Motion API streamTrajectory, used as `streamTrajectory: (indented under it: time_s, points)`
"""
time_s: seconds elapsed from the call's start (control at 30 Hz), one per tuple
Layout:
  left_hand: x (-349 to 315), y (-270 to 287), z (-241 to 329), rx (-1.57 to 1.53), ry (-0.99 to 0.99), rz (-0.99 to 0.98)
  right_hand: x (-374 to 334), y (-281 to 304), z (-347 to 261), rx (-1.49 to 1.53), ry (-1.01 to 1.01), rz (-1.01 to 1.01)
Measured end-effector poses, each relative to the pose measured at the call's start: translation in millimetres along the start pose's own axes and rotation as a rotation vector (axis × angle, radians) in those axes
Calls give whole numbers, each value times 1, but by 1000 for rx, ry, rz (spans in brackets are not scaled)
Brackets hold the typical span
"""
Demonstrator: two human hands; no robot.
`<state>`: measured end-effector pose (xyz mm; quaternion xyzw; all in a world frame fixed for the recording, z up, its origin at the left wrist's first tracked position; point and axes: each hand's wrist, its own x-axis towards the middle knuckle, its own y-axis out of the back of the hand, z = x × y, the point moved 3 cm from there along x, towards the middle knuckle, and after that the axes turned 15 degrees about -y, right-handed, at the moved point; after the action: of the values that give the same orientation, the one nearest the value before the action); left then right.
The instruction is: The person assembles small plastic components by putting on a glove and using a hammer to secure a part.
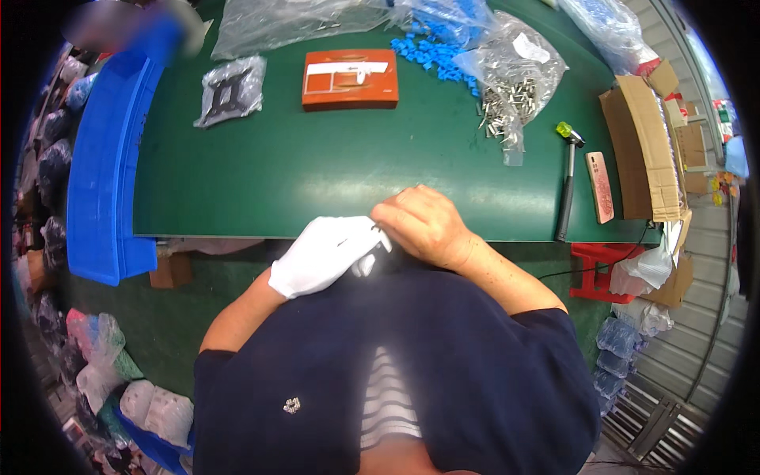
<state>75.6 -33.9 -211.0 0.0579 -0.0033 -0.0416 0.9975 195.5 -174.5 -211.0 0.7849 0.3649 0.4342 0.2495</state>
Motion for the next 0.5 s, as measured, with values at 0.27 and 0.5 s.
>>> streamTrajectory:
  time_s: [0.27, 0.5]
  points:
    - [-2, 5, 4, -48, 17, 102, 13, 53, 42, -167, -195, -6]
    - [7, 1, 1, -99, -2, 51, 30, 126, 174, -385, -801, 56]
